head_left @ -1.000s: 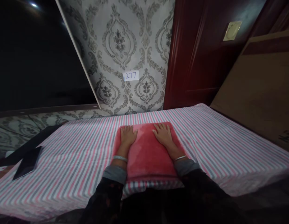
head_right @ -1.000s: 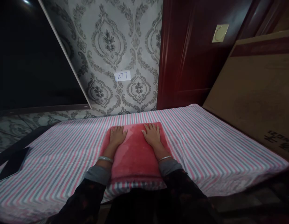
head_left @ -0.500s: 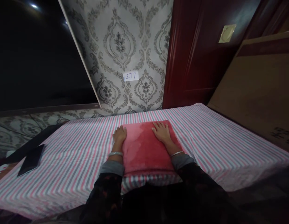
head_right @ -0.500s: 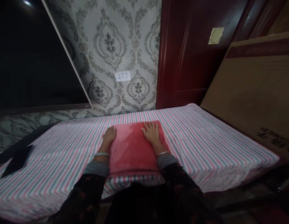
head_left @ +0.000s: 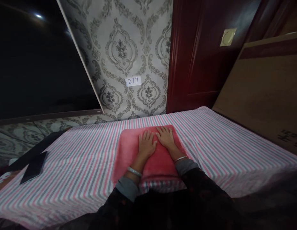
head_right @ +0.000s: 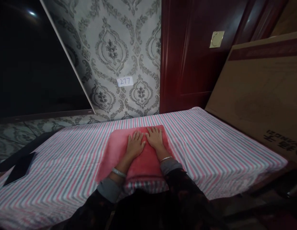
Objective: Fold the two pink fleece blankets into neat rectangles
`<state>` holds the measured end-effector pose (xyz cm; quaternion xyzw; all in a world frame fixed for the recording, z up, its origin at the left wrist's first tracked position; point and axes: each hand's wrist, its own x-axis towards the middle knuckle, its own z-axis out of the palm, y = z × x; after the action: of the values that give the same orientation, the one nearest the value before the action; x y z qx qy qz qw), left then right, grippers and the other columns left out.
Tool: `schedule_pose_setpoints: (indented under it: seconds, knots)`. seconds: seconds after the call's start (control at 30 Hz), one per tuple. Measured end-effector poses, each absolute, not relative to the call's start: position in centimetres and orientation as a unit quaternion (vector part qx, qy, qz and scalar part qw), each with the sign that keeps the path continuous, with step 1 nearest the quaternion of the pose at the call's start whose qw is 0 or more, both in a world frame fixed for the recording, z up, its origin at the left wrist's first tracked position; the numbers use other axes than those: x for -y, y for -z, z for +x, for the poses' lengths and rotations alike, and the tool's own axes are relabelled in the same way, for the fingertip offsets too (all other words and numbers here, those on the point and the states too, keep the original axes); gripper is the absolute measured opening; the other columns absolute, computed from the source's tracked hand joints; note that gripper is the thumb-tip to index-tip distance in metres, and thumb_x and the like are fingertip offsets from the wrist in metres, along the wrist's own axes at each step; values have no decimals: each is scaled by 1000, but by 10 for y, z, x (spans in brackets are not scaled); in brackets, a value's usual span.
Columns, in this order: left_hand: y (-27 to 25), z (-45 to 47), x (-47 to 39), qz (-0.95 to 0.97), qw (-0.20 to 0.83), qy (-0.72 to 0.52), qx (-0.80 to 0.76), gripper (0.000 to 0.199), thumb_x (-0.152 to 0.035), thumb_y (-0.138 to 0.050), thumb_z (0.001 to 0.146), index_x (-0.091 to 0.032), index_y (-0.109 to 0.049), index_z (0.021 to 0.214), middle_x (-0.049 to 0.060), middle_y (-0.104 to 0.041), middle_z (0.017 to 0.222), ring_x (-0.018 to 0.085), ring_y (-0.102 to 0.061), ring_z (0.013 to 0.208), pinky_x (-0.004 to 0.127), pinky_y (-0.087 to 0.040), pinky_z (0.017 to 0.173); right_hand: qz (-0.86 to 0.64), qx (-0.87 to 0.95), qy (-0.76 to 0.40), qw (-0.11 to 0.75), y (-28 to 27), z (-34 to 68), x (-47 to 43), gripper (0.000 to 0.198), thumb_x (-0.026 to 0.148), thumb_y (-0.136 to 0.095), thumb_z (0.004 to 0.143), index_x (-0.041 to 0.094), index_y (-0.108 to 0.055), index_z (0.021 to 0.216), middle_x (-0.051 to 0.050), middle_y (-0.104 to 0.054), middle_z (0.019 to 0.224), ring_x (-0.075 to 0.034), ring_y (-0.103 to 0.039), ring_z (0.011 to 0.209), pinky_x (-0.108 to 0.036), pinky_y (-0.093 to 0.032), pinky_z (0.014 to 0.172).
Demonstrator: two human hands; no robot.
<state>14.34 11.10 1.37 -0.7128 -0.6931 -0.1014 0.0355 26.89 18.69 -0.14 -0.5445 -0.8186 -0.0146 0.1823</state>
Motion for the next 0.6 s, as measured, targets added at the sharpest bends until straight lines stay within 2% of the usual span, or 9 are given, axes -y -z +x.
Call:
schedule_pose_setpoints:
  seconds: [0.1, 0.23, 0.47, 0.53, 0.6]
  knots:
    - [-6, 139, -105, -679, 49, 108, 724, 63, -47, -35, 100, -19, -38, 156, 13, -29, 166, 33, -24, 154, 60, -17, 124, -546, 818, 14, 182, 1, 269, -187, 50, 35, -31, 106, 20, -48, 151, -11, -49, 153, -28, -38, 142, -51, -20, 119]
    - [-13, 116, -102, -635, 11, 80, 768, 68, -53, -35, 99, -20, -34, 158, 12, -22, 168, 34, -17, 155, 64, -14, 123, -551, 814, 11, 181, 0, 270, -185, 51, 36, -32, 106, 19, -48, 151, -11, -49, 153, -28, -38, 142, -51, -19, 119]
    - [-18, 63, -77, -553, -9, 43, 832, 69, -54, -30, 99, -22, -29, 160, 10, -12, 170, 34, -9, 157, 65, -12, 122, -544, 817, -5, 190, 0, 269, -185, 52, 37, -30, 105, 19, -49, 150, -12, -50, 152, -29, -38, 142, -52, -19, 119]
    - [-24, 55, -68, -533, -16, 33, 845, 69, -54, -30, 99, -21, -29, 159, 11, -13, 170, 36, -11, 156, 68, -16, 121, -547, 813, -12, 201, 1, 269, -187, 54, 37, -31, 104, 16, -46, 152, -13, -49, 153, -29, -38, 142, -52, -19, 119]
    - [-37, 53, -66, -527, -11, 20, 849, 67, -52, -35, 98, -18, -36, 156, 15, -21, 168, 38, -18, 155, 70, -20, 118, -553, 799, -28, 233, 3, 269, -189, 57, 35, -31, 104, 12, -40, 155, -15, -47, 154, -29, -40, 142, -50, -20, 119]
